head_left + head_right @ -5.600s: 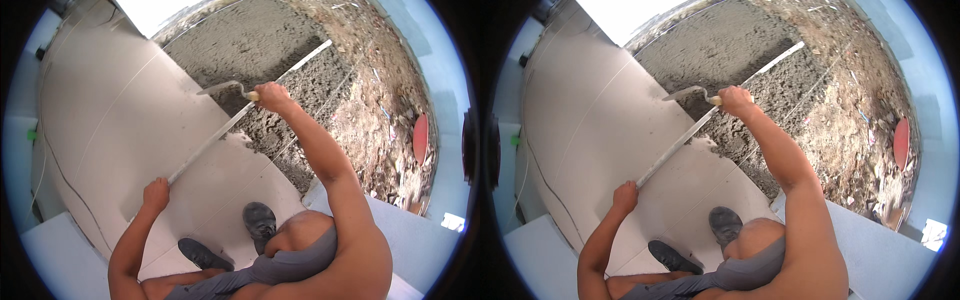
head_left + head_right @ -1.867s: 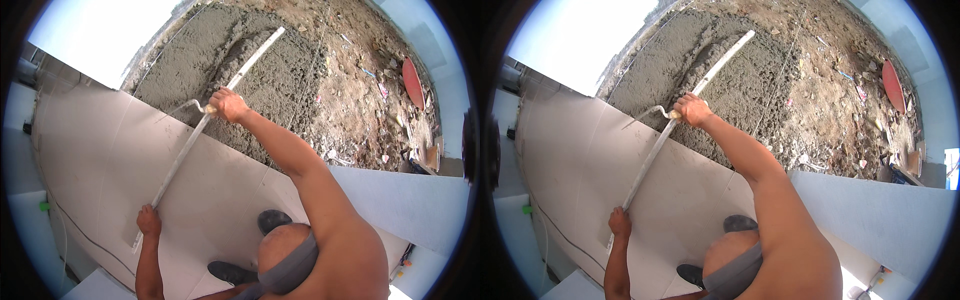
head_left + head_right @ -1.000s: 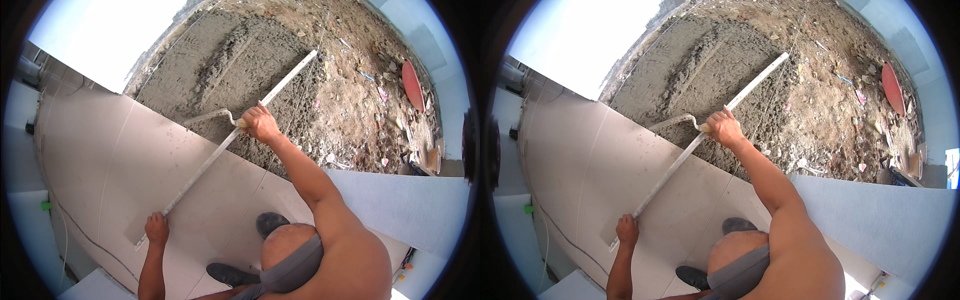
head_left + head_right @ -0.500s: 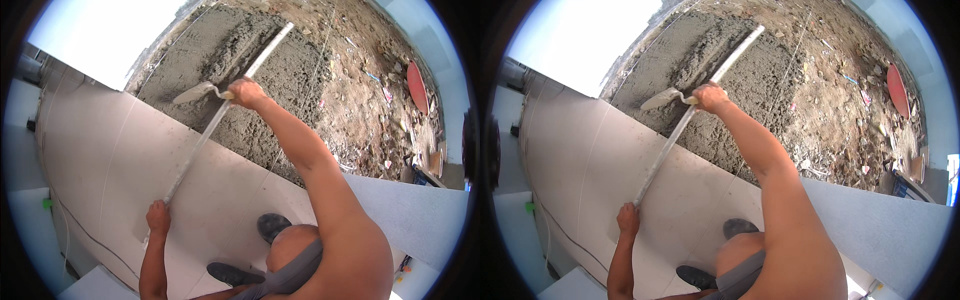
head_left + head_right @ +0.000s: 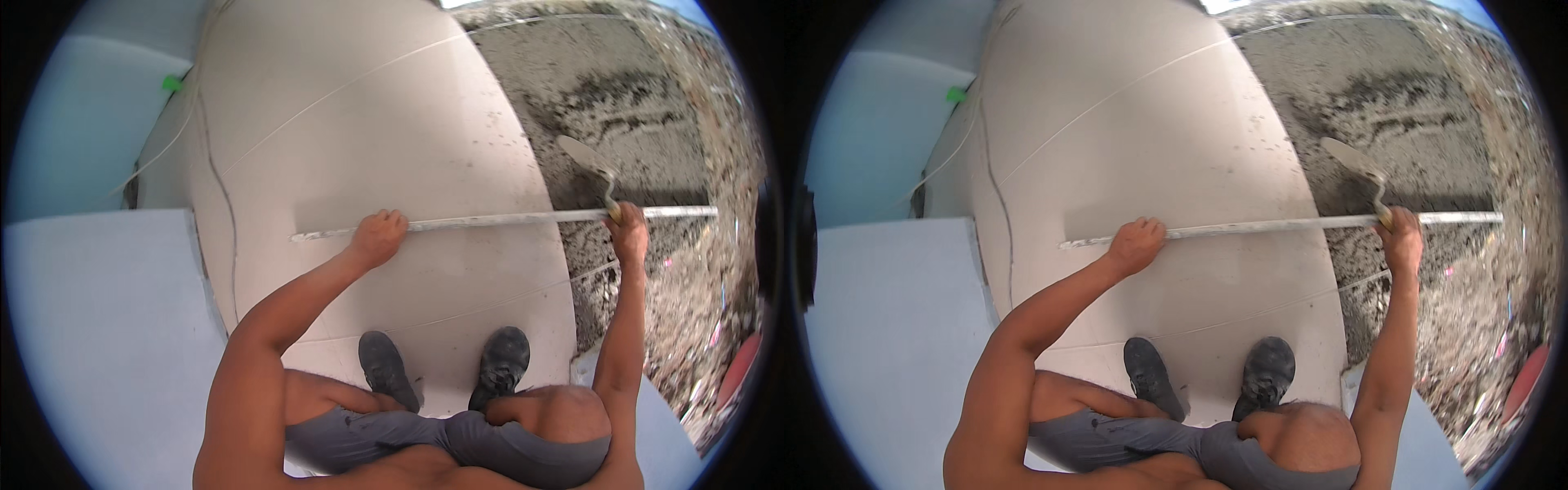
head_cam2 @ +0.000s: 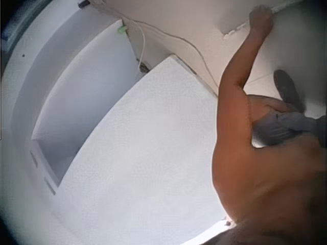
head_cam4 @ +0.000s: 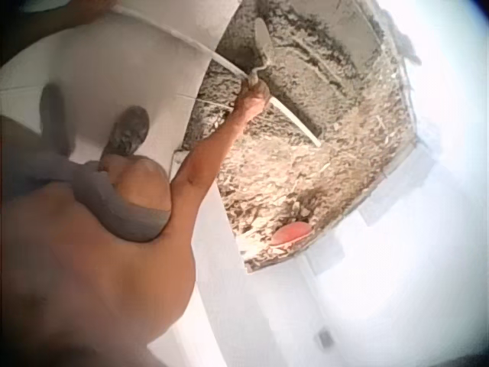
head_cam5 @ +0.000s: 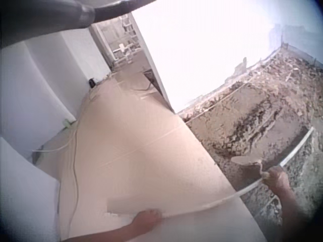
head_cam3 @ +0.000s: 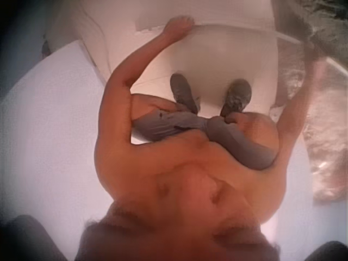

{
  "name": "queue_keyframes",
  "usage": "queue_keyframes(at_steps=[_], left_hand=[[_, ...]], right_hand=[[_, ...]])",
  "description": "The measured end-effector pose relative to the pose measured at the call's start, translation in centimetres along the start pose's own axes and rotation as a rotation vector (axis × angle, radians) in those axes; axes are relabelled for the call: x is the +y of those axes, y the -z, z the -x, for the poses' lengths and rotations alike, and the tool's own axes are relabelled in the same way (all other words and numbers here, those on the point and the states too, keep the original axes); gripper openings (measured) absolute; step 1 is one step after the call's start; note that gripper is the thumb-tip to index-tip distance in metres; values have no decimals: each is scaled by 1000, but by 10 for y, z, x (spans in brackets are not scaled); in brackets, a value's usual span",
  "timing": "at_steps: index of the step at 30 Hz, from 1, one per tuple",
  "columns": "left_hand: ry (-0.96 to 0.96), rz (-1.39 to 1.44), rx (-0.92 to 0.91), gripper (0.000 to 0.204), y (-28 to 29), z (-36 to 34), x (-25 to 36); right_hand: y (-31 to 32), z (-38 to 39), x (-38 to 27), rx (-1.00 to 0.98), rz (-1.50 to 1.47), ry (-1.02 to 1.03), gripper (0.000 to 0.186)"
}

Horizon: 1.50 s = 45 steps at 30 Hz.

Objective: The person spreads cement on the floor using a trowel, then places a large floor tile onto the prepared area. They use a rubber mallet to tap the tile into place, ensuring it is level and secure.

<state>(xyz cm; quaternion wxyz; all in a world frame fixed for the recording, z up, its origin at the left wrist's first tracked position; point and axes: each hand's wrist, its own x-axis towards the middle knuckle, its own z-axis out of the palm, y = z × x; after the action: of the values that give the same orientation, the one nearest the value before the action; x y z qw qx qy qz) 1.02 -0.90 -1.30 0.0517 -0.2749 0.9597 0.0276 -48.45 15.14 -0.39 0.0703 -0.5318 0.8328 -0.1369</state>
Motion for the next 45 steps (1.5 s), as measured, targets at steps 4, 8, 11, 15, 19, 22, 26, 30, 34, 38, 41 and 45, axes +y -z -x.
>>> queue_keyframes(at_steps=[4,8,11,15,19,22,26,30,34,38,41,45], left_hand=[[41,-179,59,17,-16,-2,-7],[131,-129,83,15,-15,-13,-24],[213,-103,47,19,-11,-34,-43],[280,-106,53,22,-2,-57,-56],[258,-55,32,19,3,-65,-62],[220,-17,-32,17,6,-56,-60],[178,31,-130,19,13,-42,-40],[112,48,-103,20,8,-33,-26],[63,24,-117,21,2,-22,-12],[9,26,-83,12,3,-10,3],[-1,27,-71,14,2,-3,13],[14,0,-77,18,3,-8,17]], right_hand=[[-30,-20,9,168,-95,142,39],[-56,-62,9,305,-75,192,44],[-64,-112,-1,319,-97,236,46],[-49,-159,-15,148,-74,216,38],[-46,-156,-16,133,-69,161,36],[-42,-133,-13,122,-23,182,36],[-29,-90,-1,122,-37,183,37],[-20,-53,9,151,-38,138,34],[-16,-18,15,146,-83,59,34],[-15,9,20,193,-131,52,36],[-17,21,24,202,-158,-62,47],[-25,16,37,149,-133,-45,48]])
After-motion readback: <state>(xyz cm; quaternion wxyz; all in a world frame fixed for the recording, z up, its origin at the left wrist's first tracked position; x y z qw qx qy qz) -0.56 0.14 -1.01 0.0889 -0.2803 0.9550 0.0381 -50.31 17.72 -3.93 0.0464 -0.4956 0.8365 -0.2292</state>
